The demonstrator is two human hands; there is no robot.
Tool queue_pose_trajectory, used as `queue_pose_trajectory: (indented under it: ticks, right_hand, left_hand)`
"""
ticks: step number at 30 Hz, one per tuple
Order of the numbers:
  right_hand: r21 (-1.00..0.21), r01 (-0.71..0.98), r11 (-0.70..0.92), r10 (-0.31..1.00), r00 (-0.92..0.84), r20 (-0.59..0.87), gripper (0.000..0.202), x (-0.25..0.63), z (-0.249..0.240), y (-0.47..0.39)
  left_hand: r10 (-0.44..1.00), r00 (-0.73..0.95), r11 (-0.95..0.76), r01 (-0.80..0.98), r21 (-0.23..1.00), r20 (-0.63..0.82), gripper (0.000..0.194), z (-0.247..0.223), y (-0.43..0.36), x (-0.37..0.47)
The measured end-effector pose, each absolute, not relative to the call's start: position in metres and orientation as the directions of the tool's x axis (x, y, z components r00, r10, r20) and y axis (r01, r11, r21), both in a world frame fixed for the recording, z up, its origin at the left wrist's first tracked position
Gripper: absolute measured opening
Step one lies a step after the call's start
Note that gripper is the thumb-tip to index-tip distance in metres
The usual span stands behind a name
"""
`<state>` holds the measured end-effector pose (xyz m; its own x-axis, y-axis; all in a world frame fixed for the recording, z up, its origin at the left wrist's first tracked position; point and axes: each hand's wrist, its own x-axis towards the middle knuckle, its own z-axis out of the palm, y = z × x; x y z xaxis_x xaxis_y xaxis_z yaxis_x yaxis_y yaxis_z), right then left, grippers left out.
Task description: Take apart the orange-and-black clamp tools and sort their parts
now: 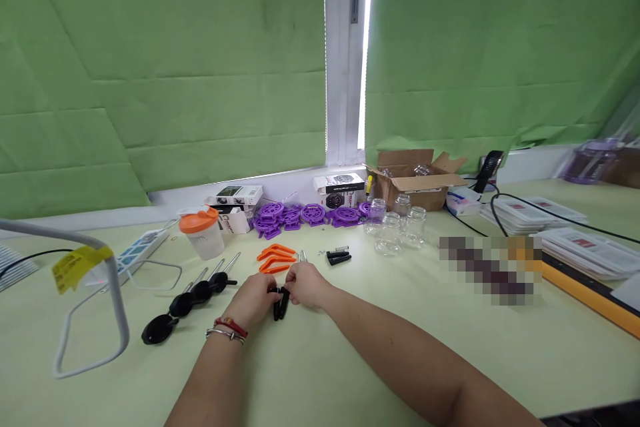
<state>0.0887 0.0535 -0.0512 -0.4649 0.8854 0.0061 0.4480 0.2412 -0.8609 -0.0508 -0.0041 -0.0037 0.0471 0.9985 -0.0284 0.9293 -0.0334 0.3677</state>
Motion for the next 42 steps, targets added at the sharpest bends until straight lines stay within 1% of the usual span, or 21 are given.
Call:
queue_pose_trajectory:
  ticks: [2,4,7,10,12,14,17,22,25,27,28,30,33,35,36,38,40,42]
  right_hand:
    - [-0.724,0.614,0.314,0.907,-0.421,0.037,0.004,0.097,-0.040,0.055]
    - [-0.666,0.643,0.379,0.900,-0.423,0.104,0.006,0.116,-0.027,0.062]
    - [-0.603,0.688,0.404,0.906,-0.392,0.161,0.012,0.158,-0.015,0.078]
    - [-0.532,0.749,0.396,0.917,-0.351,0.188,0.014,0.203,-0.014,0.089]
    - [-0.494,0.774,0.396,0.918,-0.348,0.189,0.013,0.224,-0.018,0.091]
    - [-0.443,0.800,0.405,0.914,-0.359,0.188,0.017,0.235,-0.022,0.089]
    - [-0.405,0.811,0.422,0.907,-0.375,0.193,0.018,0.236,-0.027,0.085]
    - [-0.438,0.772,0.460,0.888,-0.414,0.201,0.012,0.231,-0.030,0.083]
    - [-0.464,0.747,0.477,0.876,-0.444,0.185,0.015,0.232,-0.032,0.082]
    - [-0.513,0.712,0.479,0.872,-0.452,0.186,0.018,0.232,-0.035,0.080]
    - [-0.559,0.685,0.468,0.875,-0.448,0.184,0.019,0.231,-0.035,0.079]
    - [-0.692,0.595,0.409,0.887,-0.436,0.149,0.018,0.227,-0.036,0.073]
    - [-0.909,0.342,0.240,0.871,-0.488,0.046,0.015,0.216,-0.033,0.059]
    - [-0.979,0.157,0.132,0.828,-0.561,0.022,0.014,0.206,-0.031,0.047]
    - [-0.991,0.088,0.096,0.808,-0.588,0.026,0.015,0.201,-0.031,0.042]
    - [-0.998,0.017,0.061,0.777,-0.628,0.037,0.019,0.192,-0.031,0.033]
    - [-0.997,0.027,0.071,0.754,-0.656,0.036,0.023,0.188,-0.033,0.031]
    - [-0.983,0.106,0.150,0.776,-0.628,0.051,0.020,0.189,-0.034,0.037]
  left_hand:
    - [0.999,0.041,-0.033,0.938,0.344,-0.015,0.009,-0.002,-0.005,-0.050]
    - [0.999,0.036,-0.035,0.945,0.326,0.004,0.011,0.001,-0.006,-0.049]
    - [0.997,0.027,-0.049,0.940,0.339,0.070,0.012,0.007,-0.007,-0.045]
    - [0.975,0.014,-0.103,0.910,0.401,0.220,0.013,0.010,-0.009,-0.035]
    - [0.952,0.024,-0.173,0.867,0.468,0.306,0.014,0.009,-0.011,-0.023]
    - [0.932,0.080,-0.269,0.806,0.527,0.352,0.014,0.008,-0.015,-0.010]
    - [0.921,0.186,-0.363,0.730,0.579,0.343,0.015,0.004,-0.020,0.007]
    - [0.926,0.206,-0.366,0.699,0.614,0.316,0.014,0.002,-0.022,0.016]
    - [0.929,0.205,-0.359,0.694,0.624,0.307,0.014,0.001,-0.021,0.015]
    - [0.935,0.199,-0.346,0.689,0.637,0.292,0.015,0.000,-0.021,0.015]
    - [0.940,0.189,-0.334,0.685,0.648,0.285,0.015,-0.001,-0.021,0.015]
    - [0.950,0.161,-0.304,0.667,0.680,0.267,0.020,-0.004,-0.020,0.015]
    - [0.965,0.129,-0.259,0.594,0.762,0.228,0.037,-0.008,-0.018,0.017]
    - [0.972,0.131,-0.237,0.521,0.820,0.198,0.045,-0.008,-0.018,0.020]
    - [0.973,0.140,-0.230,0.490,0.841,0.185,0.045,-0.008,-0.018,0.021]
    - [0.972,0.165,-0.224,0.451,0.864,0.166,0.035,-0.006,-0.019,0.023]
    - [0.969,0.181,-0.231,0.444,0.866,0.166,0.025,-0.003,-0.019,0.024]
    - [0.966,0.187,-0.246,0.458,0.854,0.178,0.022,-0.001,-0.020,0.024]
